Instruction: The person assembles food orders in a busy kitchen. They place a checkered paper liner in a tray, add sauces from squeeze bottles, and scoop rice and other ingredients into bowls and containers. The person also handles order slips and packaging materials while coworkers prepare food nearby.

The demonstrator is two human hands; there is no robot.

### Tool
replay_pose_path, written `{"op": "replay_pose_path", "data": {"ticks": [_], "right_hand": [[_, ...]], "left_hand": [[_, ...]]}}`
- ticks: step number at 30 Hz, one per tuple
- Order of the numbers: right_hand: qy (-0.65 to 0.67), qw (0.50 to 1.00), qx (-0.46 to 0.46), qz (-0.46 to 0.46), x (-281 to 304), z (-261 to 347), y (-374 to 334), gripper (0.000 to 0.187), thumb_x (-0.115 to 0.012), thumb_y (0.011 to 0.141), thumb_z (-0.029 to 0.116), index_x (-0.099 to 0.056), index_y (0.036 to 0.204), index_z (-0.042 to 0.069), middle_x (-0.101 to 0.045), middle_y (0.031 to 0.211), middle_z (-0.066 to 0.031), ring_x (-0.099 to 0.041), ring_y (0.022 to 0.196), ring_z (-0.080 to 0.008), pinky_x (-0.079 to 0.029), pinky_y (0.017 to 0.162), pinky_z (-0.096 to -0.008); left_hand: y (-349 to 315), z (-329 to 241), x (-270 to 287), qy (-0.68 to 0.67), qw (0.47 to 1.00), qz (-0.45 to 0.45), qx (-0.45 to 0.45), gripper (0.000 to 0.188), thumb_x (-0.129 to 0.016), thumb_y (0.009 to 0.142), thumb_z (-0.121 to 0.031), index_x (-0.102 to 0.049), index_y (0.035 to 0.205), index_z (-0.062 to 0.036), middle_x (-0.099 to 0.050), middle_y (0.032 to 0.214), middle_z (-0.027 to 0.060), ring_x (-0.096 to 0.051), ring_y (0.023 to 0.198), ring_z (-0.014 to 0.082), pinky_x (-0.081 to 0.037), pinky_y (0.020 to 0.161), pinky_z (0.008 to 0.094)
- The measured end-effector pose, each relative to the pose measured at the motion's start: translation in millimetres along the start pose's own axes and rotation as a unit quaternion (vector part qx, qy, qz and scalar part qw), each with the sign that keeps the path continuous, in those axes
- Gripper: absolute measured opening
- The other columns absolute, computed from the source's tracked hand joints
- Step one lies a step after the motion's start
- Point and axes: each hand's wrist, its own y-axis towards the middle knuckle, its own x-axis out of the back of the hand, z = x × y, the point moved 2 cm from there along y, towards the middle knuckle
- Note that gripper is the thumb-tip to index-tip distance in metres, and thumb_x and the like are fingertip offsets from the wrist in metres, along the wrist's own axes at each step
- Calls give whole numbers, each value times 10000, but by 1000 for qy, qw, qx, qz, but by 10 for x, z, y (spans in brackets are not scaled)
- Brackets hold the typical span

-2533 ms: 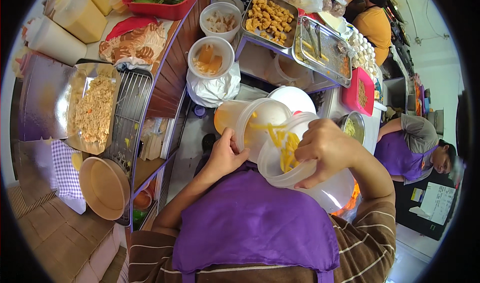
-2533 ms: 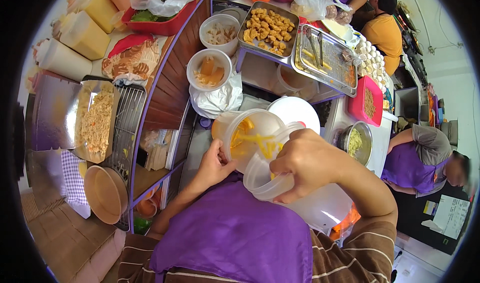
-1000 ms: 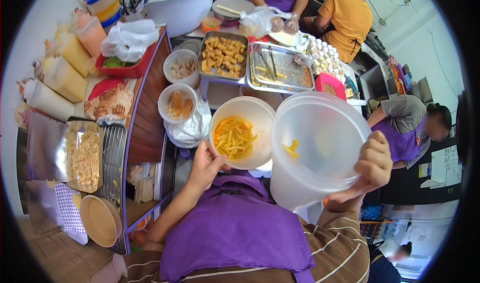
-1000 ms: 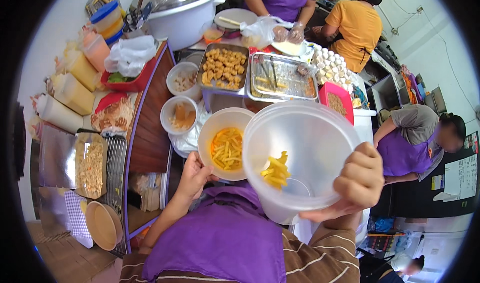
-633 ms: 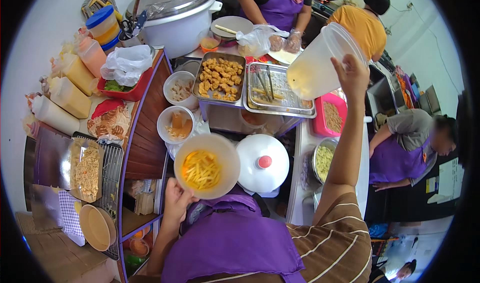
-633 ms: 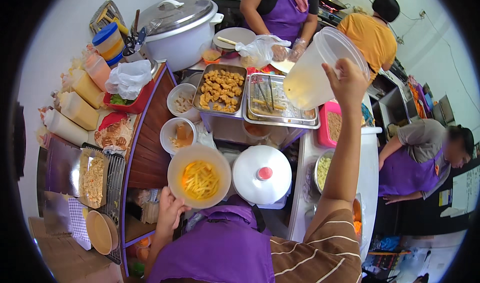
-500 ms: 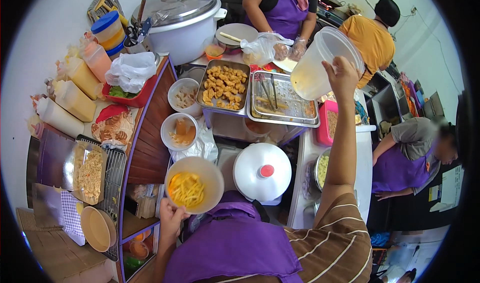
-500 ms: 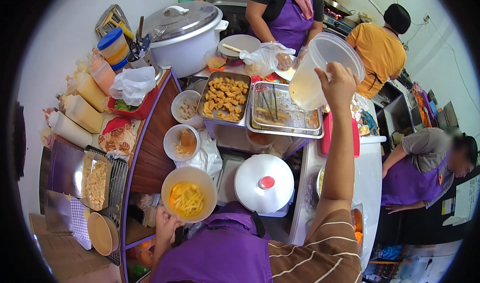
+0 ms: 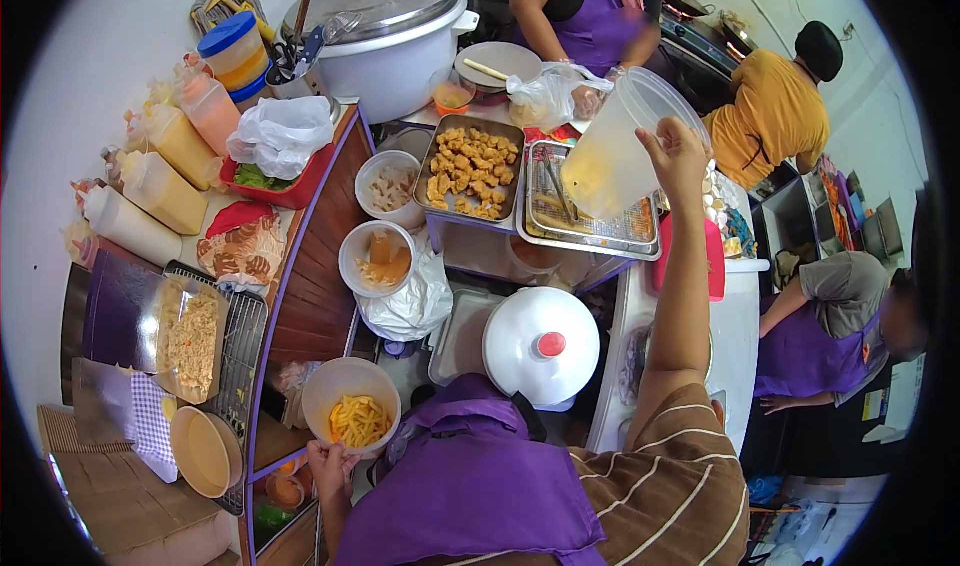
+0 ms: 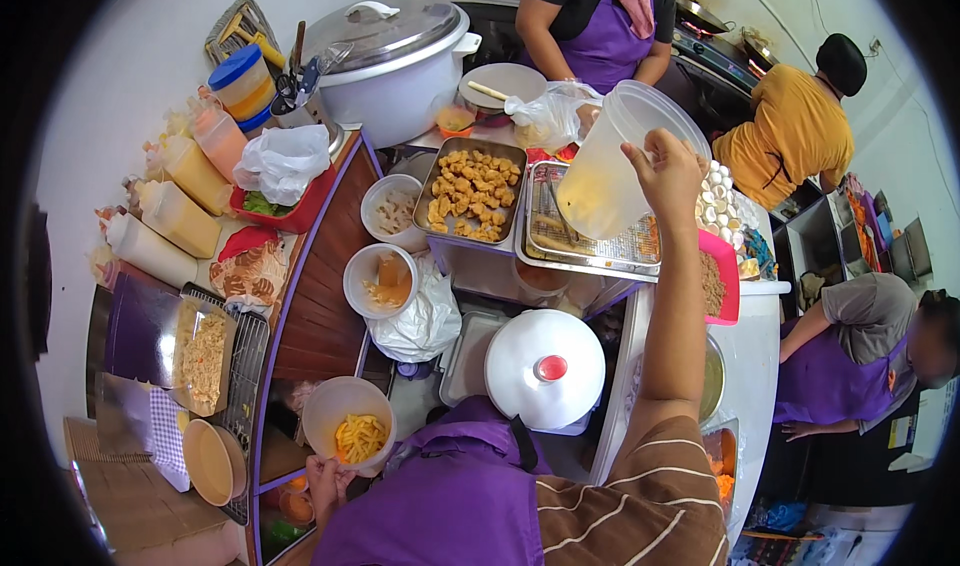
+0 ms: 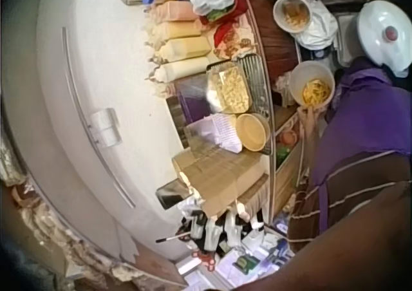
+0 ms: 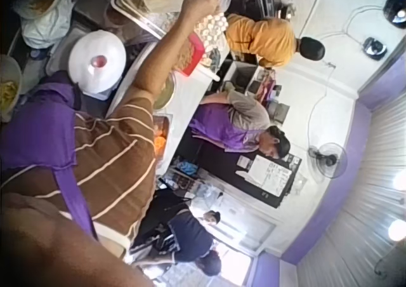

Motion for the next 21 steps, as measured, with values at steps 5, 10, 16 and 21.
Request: {"op": "replay_pose_path", "data": {"ticks": [5,10,16,21], "right_hand": [[-38,999,-11,18,-8,-86,-128,298,-707,652,343,-533,662,102,-525,597,-3,-513,640,-187,-301,657,-348],[-95,995,-14,22,37,-345,-342,281,-703,652,341,-544,673,109,-543,617,-4,-522,656,-187,-302,655,-348],[-130,990,-53,-22,467,-399,-580,272,-703,655,343,-562,686,113,-555,622,1,-529,642,-176,-306,651,-340],[-91,991,-99,-6,802,-130,-959,269,-733,622,307,-560,682,109,-550,615,5,-533,640,-165,-309,666,-337]], "left_hand": [[39,-24,-51,-7,1000,3,-1,195,-532,798,-63,-348,862,-81,-486,827,70,-538,657,138,-505,553,284],[78,-24,-93,-9,1000,16,-3,184,-516,795,-54,-354,879,-74,-495,819,70,-540,663,135,-500,563,276],[183,53,-18,-26,999,21,-6,172,-507,794,-55,-346,852,-62,-500,773,97,-557,650,179,-535,597,332],[307,209,52,-22,999,7,24,206,-519,791,-69,-330,871,-56,-473,787,125,-546,670,206,-522,591,339]]}}
